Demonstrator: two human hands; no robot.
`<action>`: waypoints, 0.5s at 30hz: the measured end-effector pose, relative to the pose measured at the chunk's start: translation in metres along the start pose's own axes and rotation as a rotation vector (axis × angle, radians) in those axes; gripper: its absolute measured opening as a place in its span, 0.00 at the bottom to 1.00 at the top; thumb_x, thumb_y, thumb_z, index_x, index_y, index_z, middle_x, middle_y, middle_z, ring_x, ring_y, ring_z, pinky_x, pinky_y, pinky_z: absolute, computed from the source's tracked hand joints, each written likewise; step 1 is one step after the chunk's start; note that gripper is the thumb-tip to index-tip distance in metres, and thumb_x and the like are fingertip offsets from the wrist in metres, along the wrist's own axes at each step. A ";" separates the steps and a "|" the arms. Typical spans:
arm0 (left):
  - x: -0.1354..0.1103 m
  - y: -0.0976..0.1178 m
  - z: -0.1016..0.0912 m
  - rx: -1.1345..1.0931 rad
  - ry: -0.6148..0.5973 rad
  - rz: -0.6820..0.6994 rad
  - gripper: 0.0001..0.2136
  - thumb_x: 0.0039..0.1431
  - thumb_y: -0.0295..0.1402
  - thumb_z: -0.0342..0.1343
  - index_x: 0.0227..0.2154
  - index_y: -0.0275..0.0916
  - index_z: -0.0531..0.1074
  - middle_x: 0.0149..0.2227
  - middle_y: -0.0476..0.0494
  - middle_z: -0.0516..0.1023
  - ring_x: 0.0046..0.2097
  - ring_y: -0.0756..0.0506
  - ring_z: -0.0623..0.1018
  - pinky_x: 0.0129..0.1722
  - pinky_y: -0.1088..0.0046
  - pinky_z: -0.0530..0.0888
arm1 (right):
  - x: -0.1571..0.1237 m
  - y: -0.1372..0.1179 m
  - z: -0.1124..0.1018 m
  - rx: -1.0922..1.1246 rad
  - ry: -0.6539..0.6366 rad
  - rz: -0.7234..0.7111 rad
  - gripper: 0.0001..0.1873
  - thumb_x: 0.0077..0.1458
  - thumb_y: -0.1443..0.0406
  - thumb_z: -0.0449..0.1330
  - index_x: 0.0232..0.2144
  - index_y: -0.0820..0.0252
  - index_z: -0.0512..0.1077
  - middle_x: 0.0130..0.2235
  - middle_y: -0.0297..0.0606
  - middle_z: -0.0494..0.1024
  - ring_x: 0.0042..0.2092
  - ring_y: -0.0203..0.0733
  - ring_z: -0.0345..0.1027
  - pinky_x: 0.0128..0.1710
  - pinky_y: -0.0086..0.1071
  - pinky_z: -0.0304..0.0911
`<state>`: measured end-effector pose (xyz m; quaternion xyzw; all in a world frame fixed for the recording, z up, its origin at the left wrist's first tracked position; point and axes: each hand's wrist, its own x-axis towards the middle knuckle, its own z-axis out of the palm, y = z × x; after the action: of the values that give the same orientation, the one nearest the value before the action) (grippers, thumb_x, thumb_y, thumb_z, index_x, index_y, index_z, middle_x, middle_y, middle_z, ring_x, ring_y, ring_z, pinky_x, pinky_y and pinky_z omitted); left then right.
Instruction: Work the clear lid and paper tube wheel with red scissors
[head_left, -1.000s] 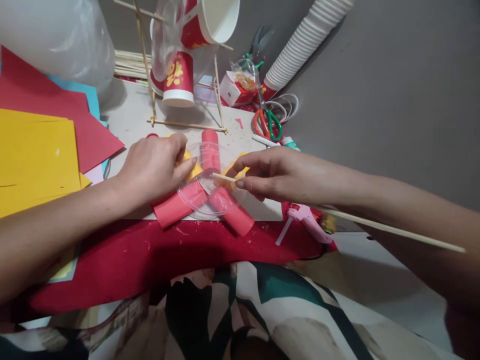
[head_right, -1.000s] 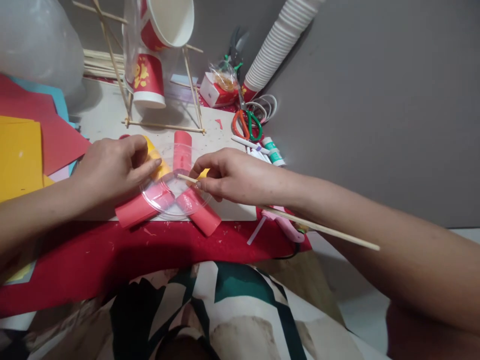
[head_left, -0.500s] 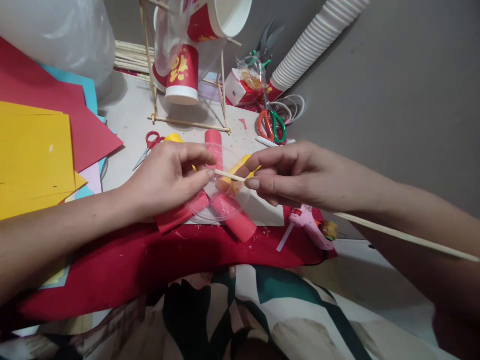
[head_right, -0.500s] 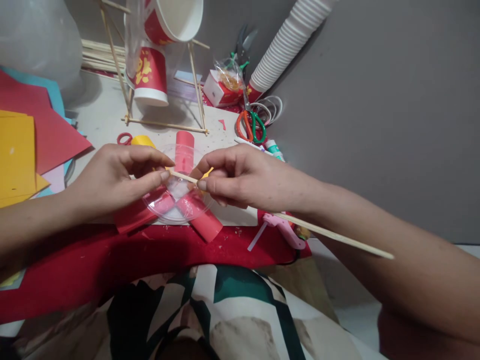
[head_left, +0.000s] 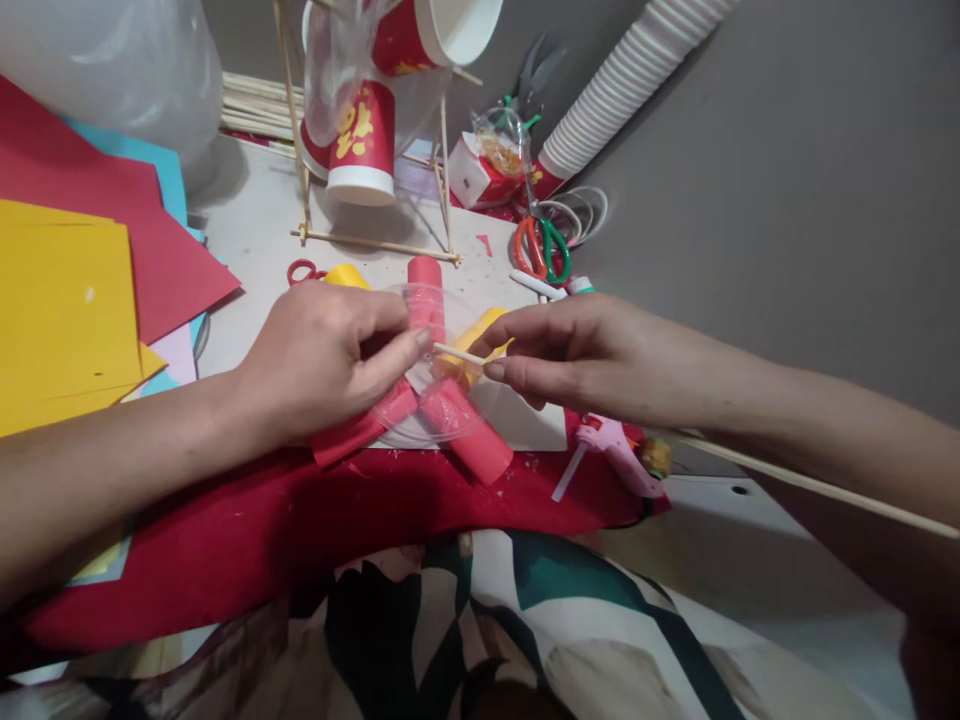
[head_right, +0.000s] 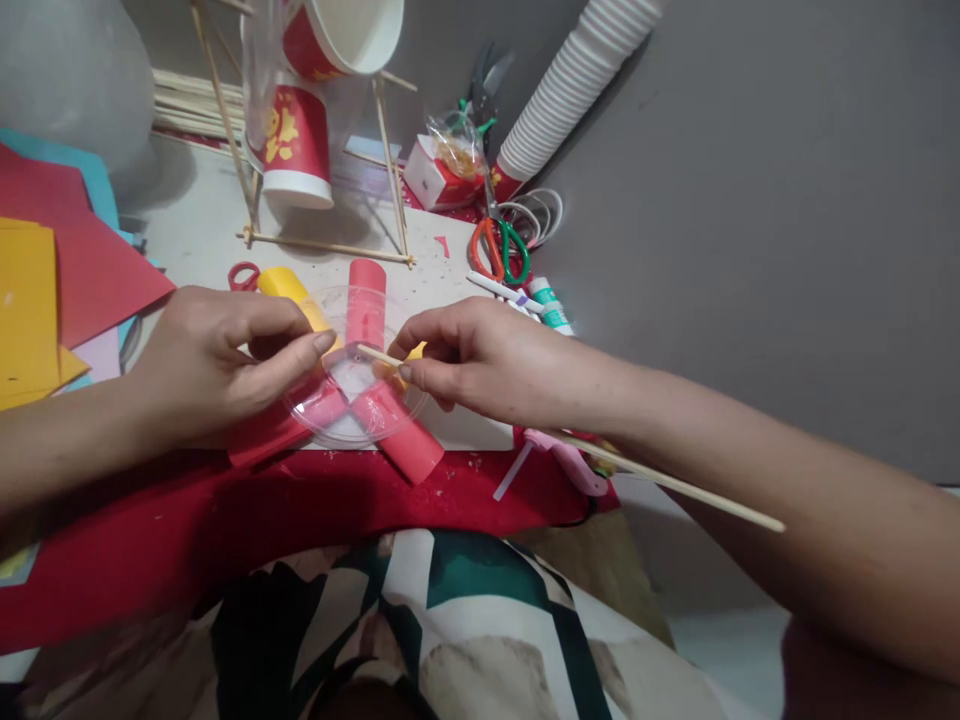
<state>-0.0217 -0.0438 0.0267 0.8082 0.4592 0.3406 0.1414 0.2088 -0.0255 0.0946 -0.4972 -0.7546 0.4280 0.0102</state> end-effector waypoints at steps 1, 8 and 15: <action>0.000 -0.001 0.000 0.069 0.005 0.009 0.16 0.63 0.37 0.52 0.21 0.39 0.73 0.22 0.49 0.74 0.24 0.50 0.68 0.29 0.71 0.61 | 0.002 -0.001 -0.001 -0.047 -0.013 0.009 0.07 0.59 0.66 0.60 0.36 0.62 0.79 0.21 0.29 0.70 0.21 0.29 0.62 0.20 0.24 0.53; 0.010 -0.018 -0.002 0.230 -0.038 -0.248 0.10 0.62 0.37 0.54 0.35 0.37 0.76 0.27 0.46 0.75 0.31 0.45 0.72 0.35 0.68 0.65 | 0.017 -0.009 -0.007 -0.291 -0.098 0.040 0.08 0.58 0.70 0.58 0.32 0.60 0.79 0.18 0.28 0.68 0.21 0.30 0.59 0.21 0.27 0.53; 0.013 -0.018 0.000 -0.057 -0.075 -0.339 0.02 0.55 0.31 0.58 0.31 0.39 0.72 0.26 0.50 0.72 0.30 0.48 0.72 0.35 0.69 0.69 | 0.025 -0.017 -0.011 -0.437 -0.126 0.035 0.07 0.54 0.70 0.62 0.28 0.58 0.80 0.17 0.26 0.67 0.19 0.29 0.54 0.22 0.30 0.51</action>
<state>-0.0288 -0.0234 0.0229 0.7269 0.5735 0.2944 0.2368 0.1882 -0.0019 0.1021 -0.4729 -0.8198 0.2848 -0.1523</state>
